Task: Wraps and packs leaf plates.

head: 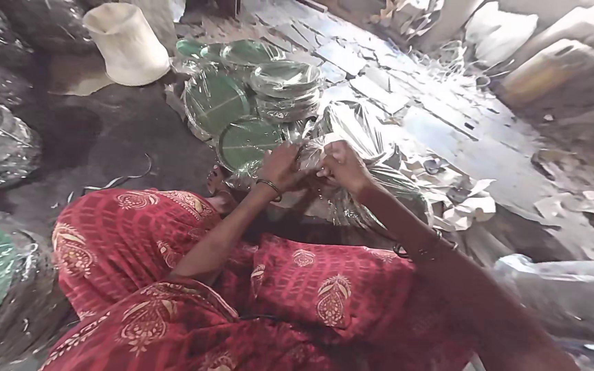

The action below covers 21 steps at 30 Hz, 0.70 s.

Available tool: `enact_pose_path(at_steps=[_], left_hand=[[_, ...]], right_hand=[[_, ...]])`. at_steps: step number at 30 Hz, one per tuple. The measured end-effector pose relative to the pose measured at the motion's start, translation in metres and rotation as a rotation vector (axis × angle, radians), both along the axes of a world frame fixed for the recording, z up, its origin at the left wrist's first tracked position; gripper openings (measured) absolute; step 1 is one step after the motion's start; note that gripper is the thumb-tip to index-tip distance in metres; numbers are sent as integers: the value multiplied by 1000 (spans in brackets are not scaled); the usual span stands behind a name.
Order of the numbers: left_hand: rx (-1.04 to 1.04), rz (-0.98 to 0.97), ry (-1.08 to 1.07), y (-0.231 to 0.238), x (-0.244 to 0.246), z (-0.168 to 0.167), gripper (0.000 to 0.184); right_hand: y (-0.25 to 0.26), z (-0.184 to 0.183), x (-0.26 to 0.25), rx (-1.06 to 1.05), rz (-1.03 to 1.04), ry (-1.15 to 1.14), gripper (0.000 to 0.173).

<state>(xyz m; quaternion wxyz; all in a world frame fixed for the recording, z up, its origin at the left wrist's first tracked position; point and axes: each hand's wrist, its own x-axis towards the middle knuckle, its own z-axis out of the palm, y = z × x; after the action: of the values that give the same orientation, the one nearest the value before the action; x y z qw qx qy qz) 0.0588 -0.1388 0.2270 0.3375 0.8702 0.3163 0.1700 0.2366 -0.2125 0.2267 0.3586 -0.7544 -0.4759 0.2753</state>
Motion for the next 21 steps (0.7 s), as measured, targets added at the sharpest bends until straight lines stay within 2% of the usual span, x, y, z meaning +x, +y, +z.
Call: enact_pose_path(at_steps=[2, 4, 5, 7, 11, 16, 21], left_hand=[[128, 20, -30, 13, 9, -23, 71], [322, 43, -115, 34, 25, -60, 72], [384, 44, -145, 37, 28, -67, 71], [444, 34, -129, 36, 28, -67, 70], [538, -11, -144, 34, 26, -63, 65], [535, -94, -133, 41, 21, -57, 64], [512, -145, -125, 42, 20, -53, 66]], right_hand=[[2, 1, -3, 68, 10, 36, 42], [4, 4, -4, 98, 42, 15, 36], [4, 4, -2, 89, 62, 2, 30], [3, 4, 2, 34, 126, -24, 26], [1, 10, 3, -77, 286, -146, 33], [1, 6, 15, 15, 413, -325, 32], [-4, 14, 13, 114, 427, -755, 24]])
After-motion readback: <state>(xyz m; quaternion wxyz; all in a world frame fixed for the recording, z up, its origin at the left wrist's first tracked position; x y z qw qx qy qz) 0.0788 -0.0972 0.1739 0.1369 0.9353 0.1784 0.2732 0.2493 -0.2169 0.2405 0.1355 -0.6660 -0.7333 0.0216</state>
